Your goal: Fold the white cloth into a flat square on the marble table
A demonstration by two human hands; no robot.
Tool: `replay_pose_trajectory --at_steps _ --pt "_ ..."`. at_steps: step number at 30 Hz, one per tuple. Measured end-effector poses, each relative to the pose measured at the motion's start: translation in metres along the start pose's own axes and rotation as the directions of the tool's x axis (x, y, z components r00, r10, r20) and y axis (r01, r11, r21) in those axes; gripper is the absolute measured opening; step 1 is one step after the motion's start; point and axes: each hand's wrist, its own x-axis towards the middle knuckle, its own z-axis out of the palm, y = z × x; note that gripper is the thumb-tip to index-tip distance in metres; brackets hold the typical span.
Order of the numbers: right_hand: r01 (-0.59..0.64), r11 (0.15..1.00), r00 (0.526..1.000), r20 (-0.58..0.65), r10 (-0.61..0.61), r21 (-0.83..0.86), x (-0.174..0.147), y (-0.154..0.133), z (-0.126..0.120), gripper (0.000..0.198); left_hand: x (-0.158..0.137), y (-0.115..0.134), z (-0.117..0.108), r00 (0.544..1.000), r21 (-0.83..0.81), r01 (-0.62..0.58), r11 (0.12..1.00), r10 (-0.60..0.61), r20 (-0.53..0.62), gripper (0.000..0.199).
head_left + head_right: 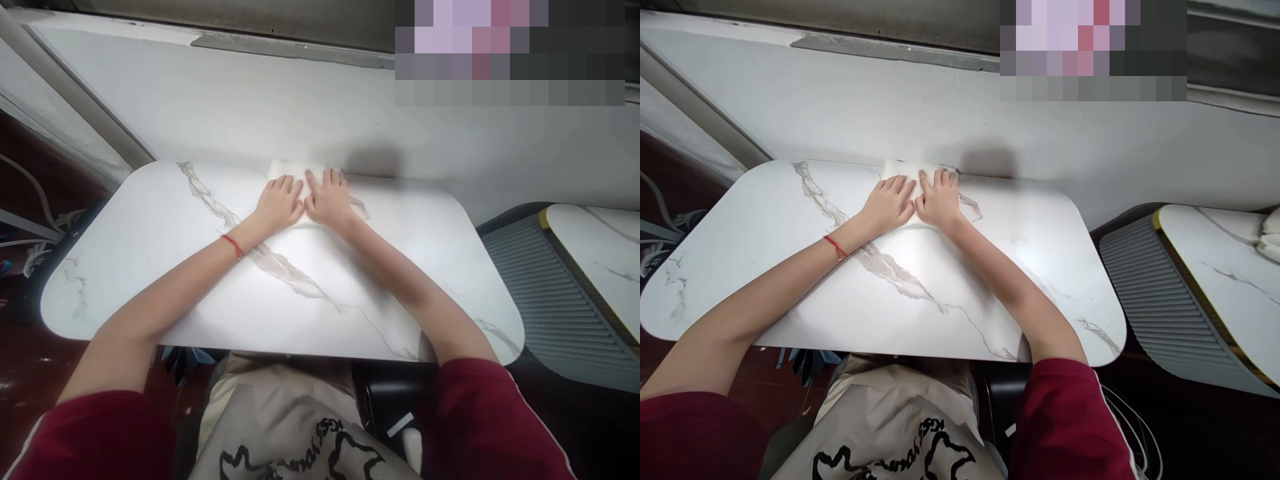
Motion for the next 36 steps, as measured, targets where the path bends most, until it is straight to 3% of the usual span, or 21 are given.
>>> replay_pose_trajectory --at_steps 6,10,12,14,16,18,22,24,27,29,31,36 --pt "0.036 0.996 0.974 0.228 -0.017 -0.080 -0.040 -0.063 -0.047 0.068 -0.054 -0.004 -0.051 0.989 0.074 -0.096 0.993 0.087 0.117 0.032" --pt "0.175 0.969 0.965 0.226 -0.134 -0.172 -0.092 -0.111 -0.059 0.065 -0.079 -0.024 -0.089 0.971 -0.140 -0.046 0.989 0.077 0.227 0.017" --pt "0.262 0.943 0.959 0.163 -0.231 -0.206 -0.121 -0.127 -0.062 0.062 -0.083 -0.035 -0.103 0.924 -0.295 0.035 0.955 0.082 0.373 0.024" --pt "0.358 0.910 0.933 0.119 -0.339 -0.210 -0.145 -0.136 -0.067 0.061 -0.085 -0.044 -0.113 0.848 -0.404 0.116 0.907 0.122 0.516 0.031" --pt "0.451 0.872 0.893 0.096 -0.440 -0.192 -0.160 -0.139 -0.073 0.061 -0.086 -0.051 -0.117 0.798 -0.441 0.181 0.879 0.131 0.589 0.033" --pt "0.537 0.827 0.843 0.094 -0.529 -0.168 -0.164 -0.138 -0.079 0.061 -0.088 -0.056 -0.119 0.780 -0.414 0.244 0.877 0.076 0.621 0.034" --pt "0.616 0.785 0.786 0.119 -0.606 -0.073 -0.144 -0.128 -0.085 0.063 -0.091 -0.067 -0.119 0.773 -0.300 0.345 0.890 -0.088 0.628 0.033" --pt "0.601 0.800 0.793 0.122 -0.597 0.005 -0.124 -0.122 -0.081 0.064 -0.091 -0.073 -0.117 0.792 -0.209 0.373 0.904 -0.193 0.579 0.032" --pt "0.551 0.831 0.822 0.121 -0.556 0.072 -0.089 -0.113 -0.068 0.062 -0.089 -0.079 -0.112 0.846 -0.046 0.393 0.918 -0.341 0.409 0.024" --pt "0.506 0.860 0.852 0.111 -0.511 0.074 -0.065 -0.108 -0.060 0.062 -0.088 -0.081 -0.107 0.883 0.007 0.380 0.925 -0.364 0.297 0.021" --pt "0.455 0.888 0.882 0.104 -0.460 0.068 -0.044 -0.106 -0.053 0.061 -0.087 -0.083 -0.102 0.908 0.007 0.346 0.938 -0.336 0.250 0.030" --pt "0.388 0.919 0.910 0.128 -0.394 0.074 0.000 -0.112 -0.044 0.062 -0.087 -0.095 -0.086 0.915 -0.008 0.302 0.953 -0.288 0.283 0.045"
